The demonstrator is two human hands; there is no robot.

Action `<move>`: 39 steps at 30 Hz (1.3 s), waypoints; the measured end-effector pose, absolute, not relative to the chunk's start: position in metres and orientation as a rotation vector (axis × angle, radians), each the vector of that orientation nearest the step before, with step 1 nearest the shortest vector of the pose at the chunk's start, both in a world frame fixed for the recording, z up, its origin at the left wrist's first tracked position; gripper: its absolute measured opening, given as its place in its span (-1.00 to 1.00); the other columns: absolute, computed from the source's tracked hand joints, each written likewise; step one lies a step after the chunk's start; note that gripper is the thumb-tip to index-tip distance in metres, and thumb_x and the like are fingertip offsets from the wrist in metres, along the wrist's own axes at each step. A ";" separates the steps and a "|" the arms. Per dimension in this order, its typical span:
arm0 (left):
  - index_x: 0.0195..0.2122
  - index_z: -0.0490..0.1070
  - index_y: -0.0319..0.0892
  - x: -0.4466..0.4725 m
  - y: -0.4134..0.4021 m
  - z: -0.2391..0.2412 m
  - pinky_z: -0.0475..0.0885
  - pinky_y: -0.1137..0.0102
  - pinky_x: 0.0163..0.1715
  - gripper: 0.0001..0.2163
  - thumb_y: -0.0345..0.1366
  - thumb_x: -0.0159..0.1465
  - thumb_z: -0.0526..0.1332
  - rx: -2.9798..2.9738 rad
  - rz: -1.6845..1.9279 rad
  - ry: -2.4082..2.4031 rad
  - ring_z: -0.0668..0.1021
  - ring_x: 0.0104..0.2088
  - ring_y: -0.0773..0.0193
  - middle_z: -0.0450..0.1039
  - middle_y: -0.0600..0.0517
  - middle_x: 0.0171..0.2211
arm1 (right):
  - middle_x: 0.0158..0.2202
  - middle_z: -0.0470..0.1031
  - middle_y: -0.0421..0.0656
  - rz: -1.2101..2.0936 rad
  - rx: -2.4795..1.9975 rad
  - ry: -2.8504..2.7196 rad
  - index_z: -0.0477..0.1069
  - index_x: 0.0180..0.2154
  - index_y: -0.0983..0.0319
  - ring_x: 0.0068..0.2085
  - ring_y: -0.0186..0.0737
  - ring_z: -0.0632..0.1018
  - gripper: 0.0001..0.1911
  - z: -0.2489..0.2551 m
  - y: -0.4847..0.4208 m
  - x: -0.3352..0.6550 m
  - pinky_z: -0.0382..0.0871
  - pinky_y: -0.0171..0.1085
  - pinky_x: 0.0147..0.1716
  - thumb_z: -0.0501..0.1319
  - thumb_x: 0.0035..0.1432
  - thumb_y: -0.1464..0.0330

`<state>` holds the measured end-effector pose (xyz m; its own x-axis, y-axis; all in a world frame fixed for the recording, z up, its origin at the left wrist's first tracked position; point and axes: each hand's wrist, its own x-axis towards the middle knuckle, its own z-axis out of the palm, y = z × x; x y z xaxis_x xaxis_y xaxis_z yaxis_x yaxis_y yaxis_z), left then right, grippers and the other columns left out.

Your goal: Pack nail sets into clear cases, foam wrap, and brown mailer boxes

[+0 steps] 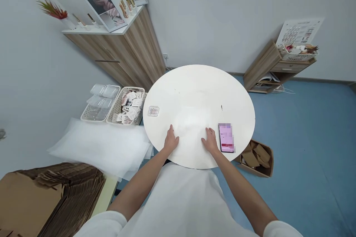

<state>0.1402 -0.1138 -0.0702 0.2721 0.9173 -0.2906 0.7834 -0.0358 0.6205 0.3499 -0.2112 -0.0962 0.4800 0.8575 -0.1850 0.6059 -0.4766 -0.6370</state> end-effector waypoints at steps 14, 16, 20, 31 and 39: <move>0.14 0.09 -0.05 0.137 -0.133 -0.072 -0.18 0.00 0.10 -0.47 -0.21 0.12 0.12 2.415 0.002 1.129 -0.07 0.23 -0.02 0.00 -0.10 0.20 | 0.18 0.07 0.02 0.538 -2.261 -1.770 0.12 0.09 0.19 0.17 0.01 0.10 -0.53 -0.099 -0.247 0.333 -0.09 0.05 0.05 0.00 0.11 0.31; 0.14 0.09 -0.05 0.136 -0.125 -0.071 -0.21 0.00 0.10 -0.46 -0.19 0.11 0.13 2.436 -0.056 1.114 -0.09 0.23 -0.01 -0.02 -0.09 0.21 | 0.18 0.07 0.03 0.543 -2.269 -1.755 0.12 0.09 0.19 0.17 0.00 0.09 -0.53 -0.099 -0.246 0.332 -0.10 0.05 0.05 -0.01 0.12 0.29; 0.13 0.10 -0.05 0.136 -0.114 -0.068 -0.19 0.01 0.10 -0.45 -0.16 0.09 0.15 2.435 -0.118 1.087 -0.11 0.23 -0.03 -0.05 -0.09 0.22 | 0.18 0.07 0.04 0.564 -2.278 -1.729 0.12 0.09 0.19 0.17 0.01 0.09 -0.51 -0.097 -0.243 0.331 -0.10 0.04 0.04 0.02 0.09 0.29; 0.12 0.13 -0.09 0.106 -0.091 -0.061 -0.17 0.05 0.11 -0.49 -0.15 0.12 0.14 2.351 0.015 1.100 -0.08 0.22 -0.03 -0.11 -0.09 0.24 | 0.16 0.06 -0.01 0.539 -2.276 -1.448 0.13 0.06 0.15 0.15 0.07 0.11 -0.48 -0.077 -0.239 0.308 -0.02 0.07 0.02 0.08 0.02 0.26; 0.10 0.11 -0.20 0.036 0.022 -0.083 0.19 0.24 0.05 -0.47 -0.41 0.06 0.13 1.683 0.586 1.570 0.20 0.13 0.11 0.09 -0.15 0.13 | -0.06 0.33 -0.10 1.139 -1.836 -1.133 0.25 -0.05 0.14 -0.19 -0.24 0.44 -0.62 -0.056 -0.115 0.241 0.33 -0.16 -0.16 0.04 0.03 0.36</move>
